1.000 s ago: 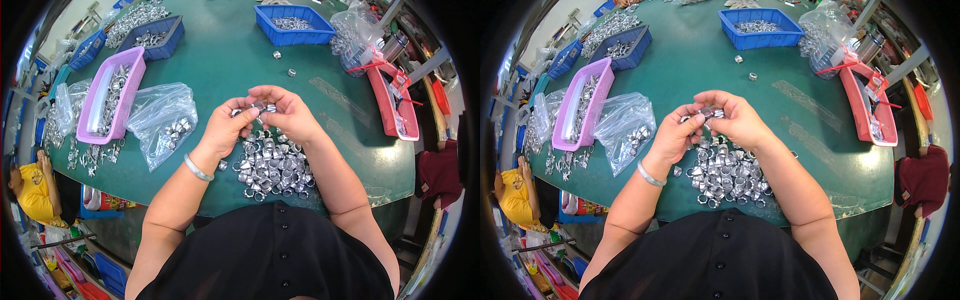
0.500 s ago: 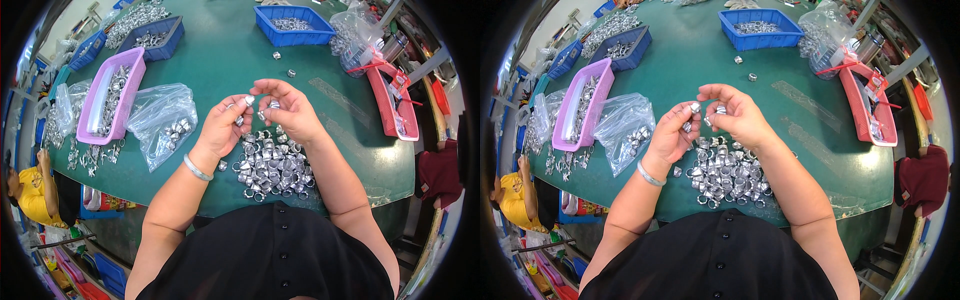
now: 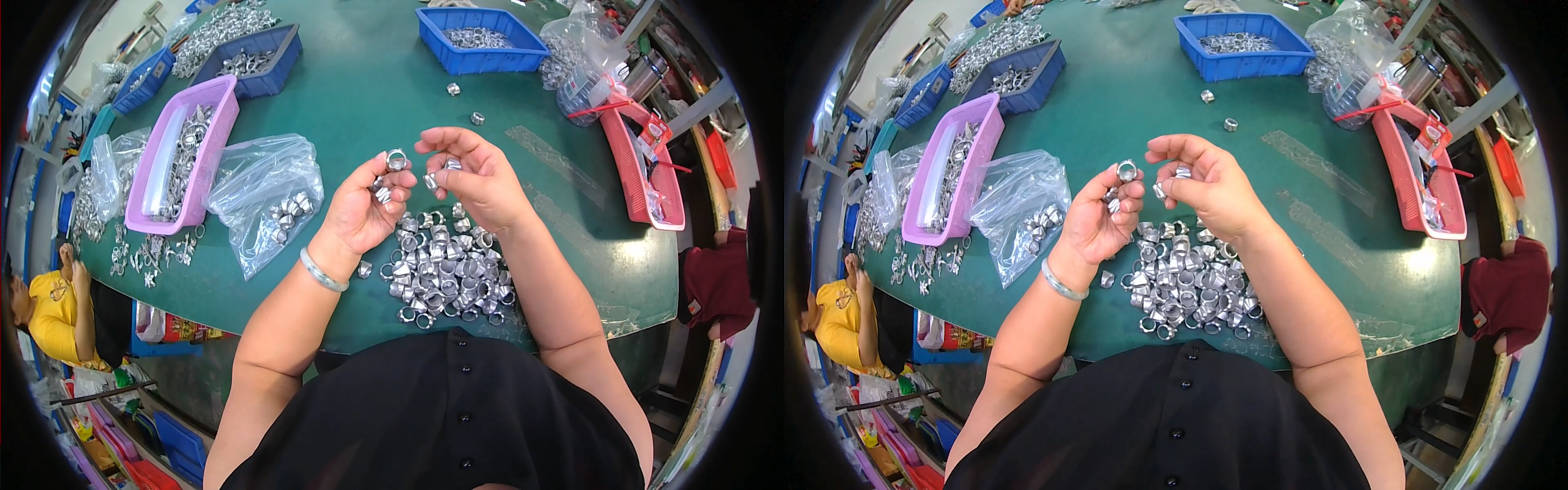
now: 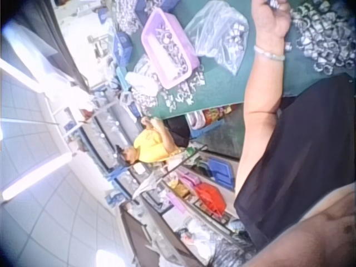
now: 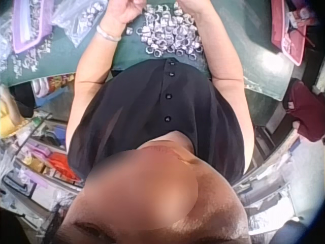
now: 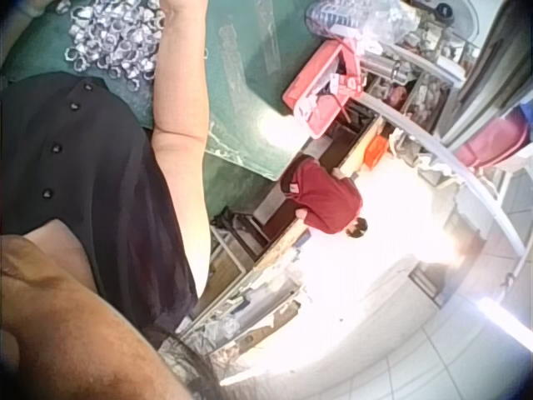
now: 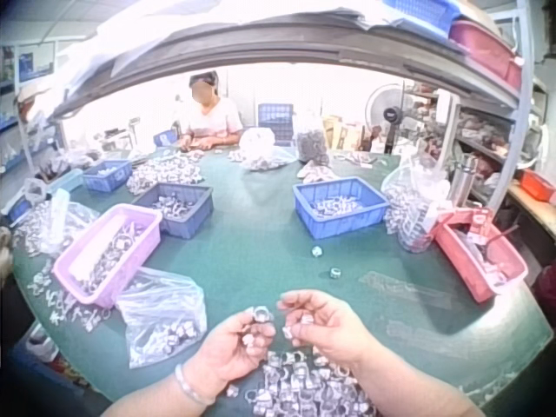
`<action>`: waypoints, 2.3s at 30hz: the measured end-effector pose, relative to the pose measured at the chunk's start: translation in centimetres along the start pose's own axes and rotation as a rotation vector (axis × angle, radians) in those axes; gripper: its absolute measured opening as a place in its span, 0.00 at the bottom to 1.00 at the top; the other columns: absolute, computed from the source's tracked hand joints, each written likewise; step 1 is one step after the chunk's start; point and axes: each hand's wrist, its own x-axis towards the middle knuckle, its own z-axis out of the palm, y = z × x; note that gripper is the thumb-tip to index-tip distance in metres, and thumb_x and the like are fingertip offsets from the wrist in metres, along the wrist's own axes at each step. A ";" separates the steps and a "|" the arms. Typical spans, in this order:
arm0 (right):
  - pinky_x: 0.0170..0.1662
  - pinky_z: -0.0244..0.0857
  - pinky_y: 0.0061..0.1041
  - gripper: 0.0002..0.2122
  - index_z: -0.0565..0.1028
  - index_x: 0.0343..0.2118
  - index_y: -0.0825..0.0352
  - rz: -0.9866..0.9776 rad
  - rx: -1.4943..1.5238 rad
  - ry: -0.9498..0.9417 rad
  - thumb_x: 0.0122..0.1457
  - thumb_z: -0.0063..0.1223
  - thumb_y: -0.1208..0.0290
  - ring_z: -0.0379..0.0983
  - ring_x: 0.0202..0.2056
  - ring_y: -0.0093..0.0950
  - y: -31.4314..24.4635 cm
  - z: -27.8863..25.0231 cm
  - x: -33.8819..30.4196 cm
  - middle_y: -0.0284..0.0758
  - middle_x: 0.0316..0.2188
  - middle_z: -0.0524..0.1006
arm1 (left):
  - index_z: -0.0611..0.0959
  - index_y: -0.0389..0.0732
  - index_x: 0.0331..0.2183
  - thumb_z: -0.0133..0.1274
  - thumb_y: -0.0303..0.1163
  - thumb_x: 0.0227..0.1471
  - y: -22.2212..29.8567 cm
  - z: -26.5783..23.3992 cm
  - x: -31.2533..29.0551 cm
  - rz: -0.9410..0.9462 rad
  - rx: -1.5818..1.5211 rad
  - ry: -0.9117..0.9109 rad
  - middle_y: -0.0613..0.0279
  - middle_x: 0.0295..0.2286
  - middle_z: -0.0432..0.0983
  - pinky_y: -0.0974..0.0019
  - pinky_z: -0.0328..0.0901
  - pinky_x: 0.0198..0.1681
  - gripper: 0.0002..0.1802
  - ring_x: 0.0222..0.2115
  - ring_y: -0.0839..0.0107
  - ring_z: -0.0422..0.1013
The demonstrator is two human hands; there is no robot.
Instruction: The person sorts through a pile of metal components on a workbench and fits small metal pieces together by hand.
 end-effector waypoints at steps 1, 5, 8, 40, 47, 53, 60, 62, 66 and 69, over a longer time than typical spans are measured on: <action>0.32 0.65 0.18 0.18 0.67 0.45 0.72 0.001 0.004 0.002 0.48 0.46 0.84 0.67 0.34 0.18 0.0 0.0 0.0 0.36 0.40 0.70 | 0.75 0.35 0.31 0.44 0.36 0.55 0.0 0.0 0.0 0.000 -0.006 -0.001 0.53 0.24 0.75 0.77 0.66 0.19 0.13 0.20 0.71 0.70; 0.32 0.65 0.18 0.18 0.67 0.45 0.72 0.004 0.014 0.010 0.48 0.46 0.83 0.67 0.34 0.18 0.1 -0.1 0.0 0.36 0.40 0.70 | 0.75 0.35 0.30 0.44 0.35 0.55 0.0 0.1 0.0 -0.011 -0.016 -0.008 0.53 0.24 0.76 0.76 0.67 0.20 0.12 0.20 0.70 0.71; 0.33 0.64 0.18 0.18 0.67 0.45 0.72 0.011 0.021 0.015 0.48 0.47 0.83 0.67 0.34 0.19 0.0 0.0 0.0 0.36 0.40 0.70 | 0.75 0.29 0.34 0.42 0.35 0.55 0.0 -0.4 0.0 0.007 -0.018 -0.020 0.52 0.25 0.76 0.76 0.65 0.20 0.17 0.22 0.69 0.70; 0.40 0.68 0.25 0.16 0.67 0.43 0.74 -0.015 0.092 -0.016 0.49 0.43 0.86 0.68 0.43 0.28 -0.2 0.3 0.0 0.39 0.43 0.68 | 0.73 0.39 0.42 0.44 0.41 0.55 -1.0 1.4 -0.6 0.031 0.439 0.078 0.64 0.28 0.72 0.76 0.63 0.24 0.17 0.25 0.76 0.68; 0.38 0.67 0.25 0.16 0.67 0.43 0.74 -0.038 0.109 0.030 0.48 0.41 0.86 0.69 0.38 0.27 0.0 -0.3 0.1 0.40 0.42 0.69 | 0.75 0.37 0.36 0.40 0.43 0.56 -0.6 0.7 -0.5 -0.035 0.275 -0.018 0.60 0.28 0.74 0.73 0.64 0.25 0.18 0.24 0.73 0.68; 0.33 0.64 0.20 0.16 0.68 0.42 0.74 0.010 0.066 0.080 0.47 0.41 0.86 0.67 0.33 0.23 0.2 -0.8 0.2 0.39 0.39 0.70 | 0.75 0.36 0.36 0.40 0.43 0.56 -0.5 0.7 -0.5 -0.064 0.229 -0.040 0.59 0.28 0.73 0.73 0.64 0.25 0.19 0.25 0.73 0.68; 0.35 0.64 0.20 0.17 0.68 0.41 0.74 0.049 0.060 0.099 0.45 0.40 0.87 0.67 0.34 0.23 0.3 -0.9 0.3 0.39 0.39 0.70 | 0.75 0.35 0.36 0.41 0.43 0.56 -0.5 0.6 -0.5 -0.056 0.230 -0.020 0.58 0.30 0.72 0.77 0.62 0.22 0.20 0.26 0.73 0.66; 0.36 0.64 0.20 0.18 0.68 0.41 0.74 0.048 0.065 0.091 0.44 0.40 0.88 0.67 0.35 0.23 0.3 -0.9 0.3 0.39 0.39 0.70 | 0.75 0.35 0.37 0.41 0.43 0.56 -0.4 0.5 -0.5 -0.058 0.225 -0.024 0.59 0.31 0.72 0.77 0.62 0.23 0.19 0.26 0.74 0.66; 0.37 0.64 0.21 0.18 0.68 0.41 0.74 0.052 0.047 0.079 0.43 0.39 0.89 0.67 0.36 0.23 0.4 -0.8 0.3 0.38 0.39 0.69 | 0.74 0.36 0.39 0.43 0.40 0.56 -0.5 0.6 -0.6 -0.033 0.254 -0.030 0.61 0.31 0.72 0.76 0.62 0.24 0.17 0.26 0.75 0.66; 0.38 0.64 0.21 0.18 0.68 0.41 0.74 0.051 0.036 0.085 0.44 0.38 0.88 0.67 0.36 0.24 0.4 -0.8 0.3 0.38 0.39 0.69 | 0.73 0.37 0.40 0.46 0.35 0.54 -0.9 1.0 -0.7 0.059 0.381 -0.049 0.62 0.32 0.72 0.76 0.62 0.25 0.14 0.27 0.77 0.66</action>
